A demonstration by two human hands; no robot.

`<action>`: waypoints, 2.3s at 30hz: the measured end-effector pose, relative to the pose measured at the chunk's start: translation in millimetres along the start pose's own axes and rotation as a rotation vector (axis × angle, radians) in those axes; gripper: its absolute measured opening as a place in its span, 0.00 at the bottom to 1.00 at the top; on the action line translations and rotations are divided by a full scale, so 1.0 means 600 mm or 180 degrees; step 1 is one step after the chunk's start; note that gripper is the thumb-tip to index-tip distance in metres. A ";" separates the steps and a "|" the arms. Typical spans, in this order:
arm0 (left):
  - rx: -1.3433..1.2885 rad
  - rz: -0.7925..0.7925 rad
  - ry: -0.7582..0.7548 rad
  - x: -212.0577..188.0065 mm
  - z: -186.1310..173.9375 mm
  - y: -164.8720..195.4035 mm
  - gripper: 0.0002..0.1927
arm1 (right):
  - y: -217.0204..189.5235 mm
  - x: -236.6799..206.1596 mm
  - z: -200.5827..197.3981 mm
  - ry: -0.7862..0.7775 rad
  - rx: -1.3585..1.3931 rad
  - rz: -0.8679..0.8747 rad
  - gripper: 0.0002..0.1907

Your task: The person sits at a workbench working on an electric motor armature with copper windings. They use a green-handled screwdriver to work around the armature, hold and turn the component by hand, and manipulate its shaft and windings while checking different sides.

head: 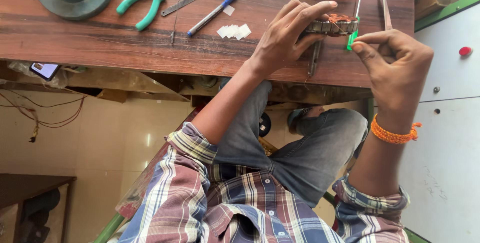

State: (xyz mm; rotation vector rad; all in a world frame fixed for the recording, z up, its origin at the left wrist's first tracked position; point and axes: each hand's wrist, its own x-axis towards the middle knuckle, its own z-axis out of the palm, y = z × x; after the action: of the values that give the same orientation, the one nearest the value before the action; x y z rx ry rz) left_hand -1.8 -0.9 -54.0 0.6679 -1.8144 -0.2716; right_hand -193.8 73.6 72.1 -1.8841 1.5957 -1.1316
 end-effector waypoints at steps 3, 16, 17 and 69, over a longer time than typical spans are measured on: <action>-0.0078 0.0128 0.0094 0.002 0.004 0.000 0.35 | 0.026 -0.018 0.009 -0.0140 -0.0134 -0.0144 0.05; 0.1111 0.1140 0.0066 -0.013 -0.008 0.021 0.15 | 0.091 -0.066 0.060 -0.0141 -0.0116 -0.0745 0.04; 0.1170 0.1157 0.0015 -0.017 -0.007 0.020 0.14 | 0.090 -0.067 0.051 -0.0160 -0.0180 -0.0792 0.05; -0.0460 -0.0202 0.0306 -0.015 0.015 0.011 0.43 | 0.040 -0.022 0.020 0.0003 -0.0422 -0.0277 0.05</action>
State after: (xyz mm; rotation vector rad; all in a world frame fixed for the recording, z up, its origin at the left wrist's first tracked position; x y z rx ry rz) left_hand -10.1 8.3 -61.2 0.6268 -1.6668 -0.4024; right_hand -198.8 78.2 43.2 -2.0560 1.6399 -1.0858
